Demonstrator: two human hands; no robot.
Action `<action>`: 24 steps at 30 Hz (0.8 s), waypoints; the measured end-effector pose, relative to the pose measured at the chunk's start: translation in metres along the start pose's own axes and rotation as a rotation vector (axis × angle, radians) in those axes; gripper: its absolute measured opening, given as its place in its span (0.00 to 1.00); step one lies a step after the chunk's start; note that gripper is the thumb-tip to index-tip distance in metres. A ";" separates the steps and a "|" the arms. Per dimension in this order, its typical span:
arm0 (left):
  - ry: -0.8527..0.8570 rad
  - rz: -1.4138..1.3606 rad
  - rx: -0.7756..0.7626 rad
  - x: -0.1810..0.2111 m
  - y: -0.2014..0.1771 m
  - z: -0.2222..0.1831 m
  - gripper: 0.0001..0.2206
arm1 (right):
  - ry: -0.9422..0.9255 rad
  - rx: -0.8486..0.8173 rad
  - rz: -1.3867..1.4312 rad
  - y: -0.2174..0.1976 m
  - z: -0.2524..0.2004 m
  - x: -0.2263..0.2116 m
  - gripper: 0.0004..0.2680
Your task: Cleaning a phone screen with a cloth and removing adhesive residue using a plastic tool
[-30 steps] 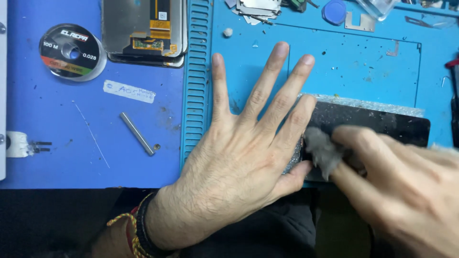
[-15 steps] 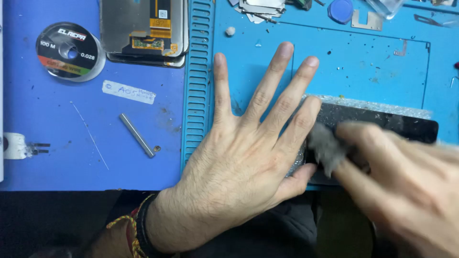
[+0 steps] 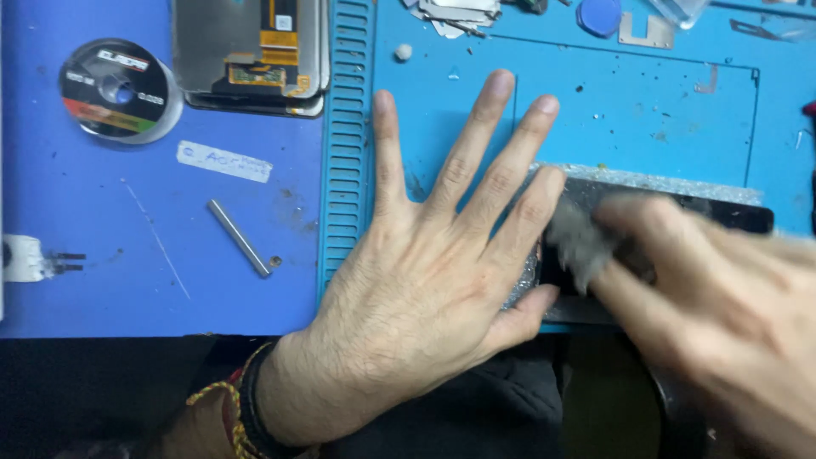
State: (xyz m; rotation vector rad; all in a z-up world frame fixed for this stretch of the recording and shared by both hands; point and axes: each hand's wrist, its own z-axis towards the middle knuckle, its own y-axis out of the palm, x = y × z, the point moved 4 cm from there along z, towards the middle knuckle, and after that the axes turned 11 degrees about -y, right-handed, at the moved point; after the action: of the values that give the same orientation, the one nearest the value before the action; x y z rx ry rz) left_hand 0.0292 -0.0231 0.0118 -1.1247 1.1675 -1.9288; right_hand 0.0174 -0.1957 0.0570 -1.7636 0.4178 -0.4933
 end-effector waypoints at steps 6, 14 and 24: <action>-0.002 0.022 0.003 -0.002 -0.001 0.002 0.38 | 0.045 0.008 -0.062 0.000 0.002 0.000 0.12; 0.005 0.015 0.003 0.001 0.000 0.002 0.39 | 0.003 -0.039 -0.083 0.003 -0.004 0.005 0.14; 0.015 0.037 0.004 0.002 -0.002 0.003 0.39 | 0.144 -0.053 -0.395 0.001 -0.005 0.013 0.14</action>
State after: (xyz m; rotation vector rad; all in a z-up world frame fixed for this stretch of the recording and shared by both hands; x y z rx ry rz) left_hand 0.0308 -0.0249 0.0147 -1.0807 1.1833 -1.9133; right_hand 0.0260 -0.2066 0.0588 -1.8755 0.1815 -0.8996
